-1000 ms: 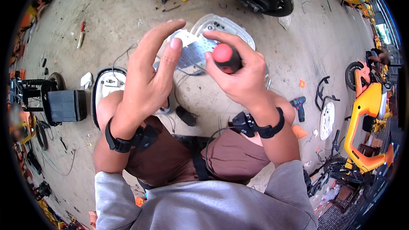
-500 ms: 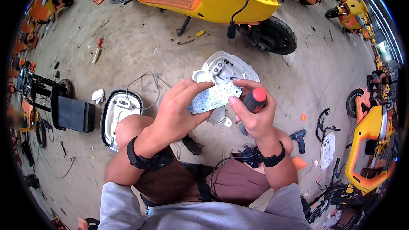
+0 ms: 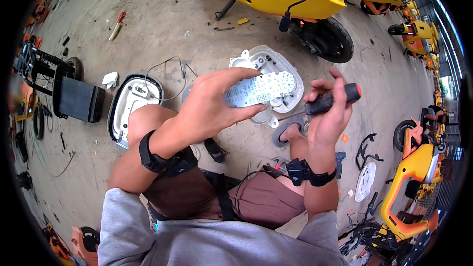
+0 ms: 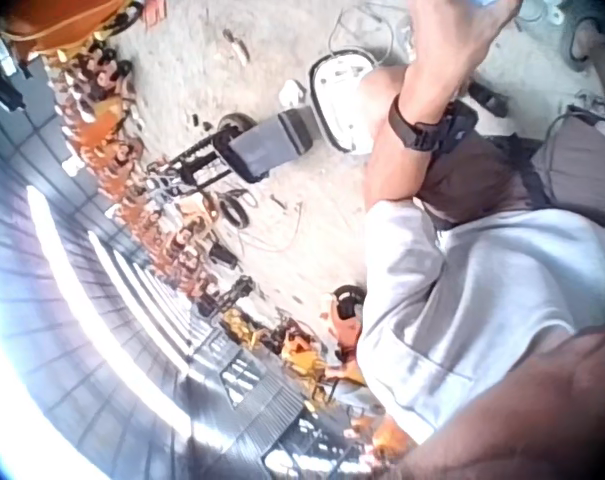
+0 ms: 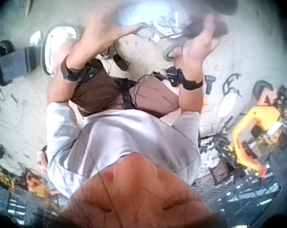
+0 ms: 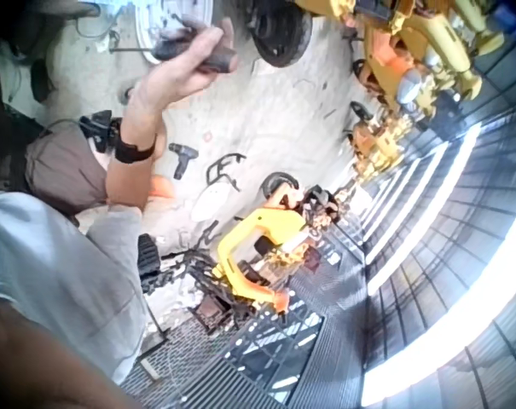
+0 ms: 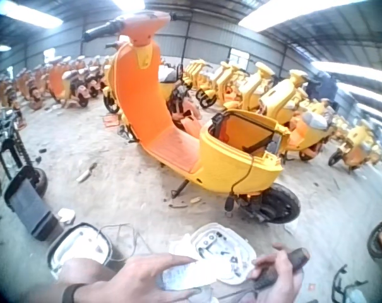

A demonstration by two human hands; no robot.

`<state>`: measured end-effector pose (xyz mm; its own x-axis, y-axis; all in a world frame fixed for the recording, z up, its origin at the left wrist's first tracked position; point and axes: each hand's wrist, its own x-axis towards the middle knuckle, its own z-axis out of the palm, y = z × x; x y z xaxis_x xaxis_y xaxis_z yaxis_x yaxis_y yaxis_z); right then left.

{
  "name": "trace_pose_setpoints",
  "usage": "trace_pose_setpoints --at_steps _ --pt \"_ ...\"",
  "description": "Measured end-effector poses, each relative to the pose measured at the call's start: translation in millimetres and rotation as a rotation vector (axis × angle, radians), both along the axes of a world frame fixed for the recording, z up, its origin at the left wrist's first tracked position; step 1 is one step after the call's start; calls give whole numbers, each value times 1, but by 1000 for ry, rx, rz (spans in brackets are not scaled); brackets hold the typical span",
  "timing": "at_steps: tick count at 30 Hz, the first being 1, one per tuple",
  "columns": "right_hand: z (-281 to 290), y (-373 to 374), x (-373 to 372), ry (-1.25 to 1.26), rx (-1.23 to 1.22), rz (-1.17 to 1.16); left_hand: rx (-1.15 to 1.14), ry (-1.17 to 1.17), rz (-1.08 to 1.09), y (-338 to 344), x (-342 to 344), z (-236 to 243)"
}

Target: The person manipulates a circuit board for a scooter, using a screwdriver and pliers to adjust components while sitting in a large room filled with yellow scooters.

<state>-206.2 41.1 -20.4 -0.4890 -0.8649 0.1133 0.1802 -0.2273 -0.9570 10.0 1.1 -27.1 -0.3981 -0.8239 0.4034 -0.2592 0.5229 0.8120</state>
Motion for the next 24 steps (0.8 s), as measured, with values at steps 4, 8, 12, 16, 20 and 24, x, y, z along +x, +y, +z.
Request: trace_pose_setpoints --at_steps 4,8,12,16,20,24 --pt "5 0 -17 -2 -97 -198 -66 8 118 0 0 -1" --pt "7 1 -20 -137 -79 -193 111 65 156 -2 4 4" --pt "9 2 -21 -279 -72 -115 624 269 34 -5 6 14" --pt "8 3 -17 -310 -73 -100 912 368 -37 -12 9 18" --pt "-2 11 -13 -221 -115 32 1068 478 -98 -9 6 27" --pt "-6 16 -5 -90 -112 70 1158 574 -110 -12 9 16"
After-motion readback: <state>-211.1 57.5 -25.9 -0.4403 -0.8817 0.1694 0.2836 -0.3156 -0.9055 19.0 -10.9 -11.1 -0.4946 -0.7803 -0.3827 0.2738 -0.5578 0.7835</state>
